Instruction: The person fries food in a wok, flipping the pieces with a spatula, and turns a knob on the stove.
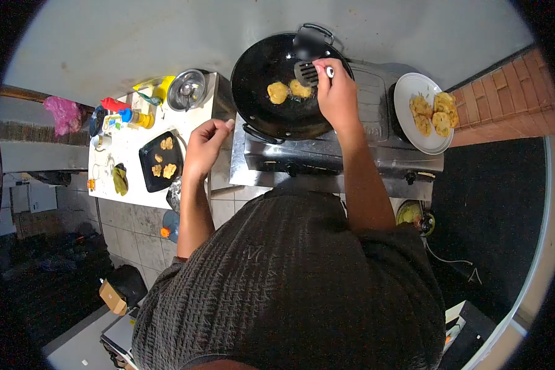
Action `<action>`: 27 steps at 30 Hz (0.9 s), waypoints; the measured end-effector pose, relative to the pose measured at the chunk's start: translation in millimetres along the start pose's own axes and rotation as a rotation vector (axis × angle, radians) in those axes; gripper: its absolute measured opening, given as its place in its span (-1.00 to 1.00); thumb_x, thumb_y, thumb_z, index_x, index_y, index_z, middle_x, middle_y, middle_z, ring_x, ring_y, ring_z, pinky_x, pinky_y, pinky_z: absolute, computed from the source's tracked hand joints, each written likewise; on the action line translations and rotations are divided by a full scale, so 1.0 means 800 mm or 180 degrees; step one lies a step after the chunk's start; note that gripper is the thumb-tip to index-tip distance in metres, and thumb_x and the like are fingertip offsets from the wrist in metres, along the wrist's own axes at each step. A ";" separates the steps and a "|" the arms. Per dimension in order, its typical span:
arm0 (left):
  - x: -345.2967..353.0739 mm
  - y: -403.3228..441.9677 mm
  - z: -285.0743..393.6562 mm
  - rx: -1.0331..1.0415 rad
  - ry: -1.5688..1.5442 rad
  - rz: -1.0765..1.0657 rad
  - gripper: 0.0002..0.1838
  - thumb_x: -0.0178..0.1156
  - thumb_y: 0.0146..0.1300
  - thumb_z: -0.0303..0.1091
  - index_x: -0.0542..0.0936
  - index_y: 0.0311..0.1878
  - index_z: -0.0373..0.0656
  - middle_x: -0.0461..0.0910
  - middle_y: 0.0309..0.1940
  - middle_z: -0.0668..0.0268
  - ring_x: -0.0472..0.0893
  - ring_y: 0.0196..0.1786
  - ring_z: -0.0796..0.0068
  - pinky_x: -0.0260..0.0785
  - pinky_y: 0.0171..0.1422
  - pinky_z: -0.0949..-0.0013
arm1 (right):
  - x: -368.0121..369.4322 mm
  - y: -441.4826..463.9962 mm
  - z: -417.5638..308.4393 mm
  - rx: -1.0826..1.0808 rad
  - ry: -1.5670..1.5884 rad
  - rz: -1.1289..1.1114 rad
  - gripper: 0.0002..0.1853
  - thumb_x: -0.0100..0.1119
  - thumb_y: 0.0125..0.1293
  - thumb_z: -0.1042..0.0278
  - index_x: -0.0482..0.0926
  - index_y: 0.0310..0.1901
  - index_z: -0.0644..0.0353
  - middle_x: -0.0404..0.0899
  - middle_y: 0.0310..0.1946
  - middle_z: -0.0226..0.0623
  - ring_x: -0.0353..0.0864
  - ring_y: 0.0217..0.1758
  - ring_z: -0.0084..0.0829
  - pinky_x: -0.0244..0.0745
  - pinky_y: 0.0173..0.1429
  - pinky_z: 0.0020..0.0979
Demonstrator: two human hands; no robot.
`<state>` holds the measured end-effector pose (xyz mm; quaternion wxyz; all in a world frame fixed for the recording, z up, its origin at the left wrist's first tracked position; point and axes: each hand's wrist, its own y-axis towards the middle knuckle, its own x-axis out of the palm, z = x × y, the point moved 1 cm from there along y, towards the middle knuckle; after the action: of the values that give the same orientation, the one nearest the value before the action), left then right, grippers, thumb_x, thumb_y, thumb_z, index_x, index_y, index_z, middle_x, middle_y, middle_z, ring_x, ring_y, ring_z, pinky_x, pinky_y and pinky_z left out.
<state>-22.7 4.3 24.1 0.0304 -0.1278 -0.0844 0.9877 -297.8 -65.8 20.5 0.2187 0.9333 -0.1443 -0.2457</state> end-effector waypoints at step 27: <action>-0.002 -0.005 0.000 -0.0106 0.0001 0.0018 -0.74 0.24 0.34 -0.25 0.58 -0.38 -0.25 0.42 -0.54 0.58 0.27 -0.45 0.78 0.11 -0.37 0.58 | 0.007 -0.012 -0.010 -0.0082 0.0319 -0.0180 -0.90 0.04 0.41 0.43 0.46 -0.14 0.26 0.67 -0.21 -0.09 0.68 -0.12 -0.10 0.55 -0.06 -0.30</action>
<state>-21.3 7.9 25.3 0.0255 -0.1286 -0.1005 0.9863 -287.7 -57.0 19.8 0.2306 0.9452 -0.1036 -0.2066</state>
